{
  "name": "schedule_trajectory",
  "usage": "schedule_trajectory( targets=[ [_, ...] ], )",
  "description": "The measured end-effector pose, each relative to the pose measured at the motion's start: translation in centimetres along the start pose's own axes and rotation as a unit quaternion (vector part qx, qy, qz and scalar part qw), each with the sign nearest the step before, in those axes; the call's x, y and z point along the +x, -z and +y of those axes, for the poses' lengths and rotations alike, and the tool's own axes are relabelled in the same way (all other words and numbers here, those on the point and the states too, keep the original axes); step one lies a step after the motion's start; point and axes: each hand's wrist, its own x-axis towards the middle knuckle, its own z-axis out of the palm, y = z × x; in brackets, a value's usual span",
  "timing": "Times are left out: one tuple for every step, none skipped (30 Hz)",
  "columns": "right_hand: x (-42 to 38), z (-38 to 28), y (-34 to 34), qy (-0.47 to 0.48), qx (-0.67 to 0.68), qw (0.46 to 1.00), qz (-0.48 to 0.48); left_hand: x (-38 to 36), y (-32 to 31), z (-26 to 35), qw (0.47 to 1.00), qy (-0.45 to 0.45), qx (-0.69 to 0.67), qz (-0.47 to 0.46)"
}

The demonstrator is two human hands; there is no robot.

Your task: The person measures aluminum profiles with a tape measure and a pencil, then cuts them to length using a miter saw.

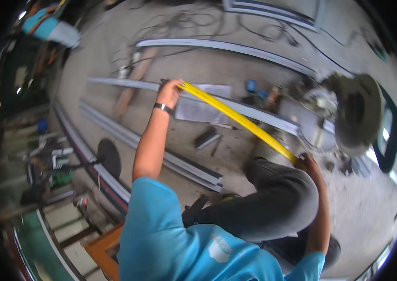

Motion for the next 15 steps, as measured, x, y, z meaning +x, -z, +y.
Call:
schedule_trajectory(
  targets=[
    [-1.1,-0.4,0.8,0.038,0.029,0.998,0.040,0.4,3.4,2.8,0.988,-0.100,-0.029,0.112],
    [-1.3,-1.3,2.0,0.010,0.001,1.000,0.008,-1.2,3.5,4.9,0.962,-0.113,-0.052,0.242],
    [-1.1,-1.3,2.1,0.038,0.006,0.999,0.020,-2.1,4.2,3.9,0.962,-0.094,-0.023,0.257],
    [-0.3,-2.6,2.0,0.022,-0.011,0.999,0.028,-3.0,4.1,1.6,0.961,-0.074,0.006,0.266],
    [0.2,-4.4,1.3,0.051,-0.011,0.998,0.037,-5.4,2.7,-2.2,0.970,-0.060,0.130,0.198],
    [0.8,-6.6,0.6,0.074,-0.011,0.996,0.043,-8.0,-1.1,-6.1,0.971,-0.015,0.174,0.163],
    [1.6,-9.3,-0.1,0.063,-0.019,0.997,0.047,-9.9,-3.9,-11.6,0.988,0.051,0.116,0.085],
    [3.0,-10.3,-0.9,0.074,-0.037,0.996,0.033,-12.7,-8.9,-14.2,0.990,0.083,0.110,0.031],
    [3.9,-11.9,-1.5,0.079,-0.064,0.994,0.028,-14.3,-11.4,-17.4,0.983,0.098,0.151,-0.033],
    [4.4,-13.4,-2.1,0.082,-0.091,0.992,0.024,-16.6,-15.7,-18.2,0.990,0.125,0.060,0.016],
    [4.5,-14.6,-2.2,0.073,-0.111,0.991,0.024,-16.8,-17.0,-19.3,0.991,0.122,0.032,0.034],
    [4.2,-15.8,-2.2,0.063,-0.129,0.989,0.027,-16.7,-17.7,-19.8,0.992,0.120,0.005,0.049],
    [4.1,-16.6,-1.7,0.052,-0.147,0.987,0.033,-15.9,-17.4,-19.7,0.990,0.136,0.001,0.047],
    [3.7,-16.5,-0.8,0.058,-0.143,0.988,0.032,-14.7,-16.4,-19.5,0.990,0.135,-0.019,0.031],
    [2.9,-15.6,0.2,0.065,-0.137,0.988,0.031,-12.8,-14.5,-18.7,0.988,0.126,0.062,0.065]
  ],
)
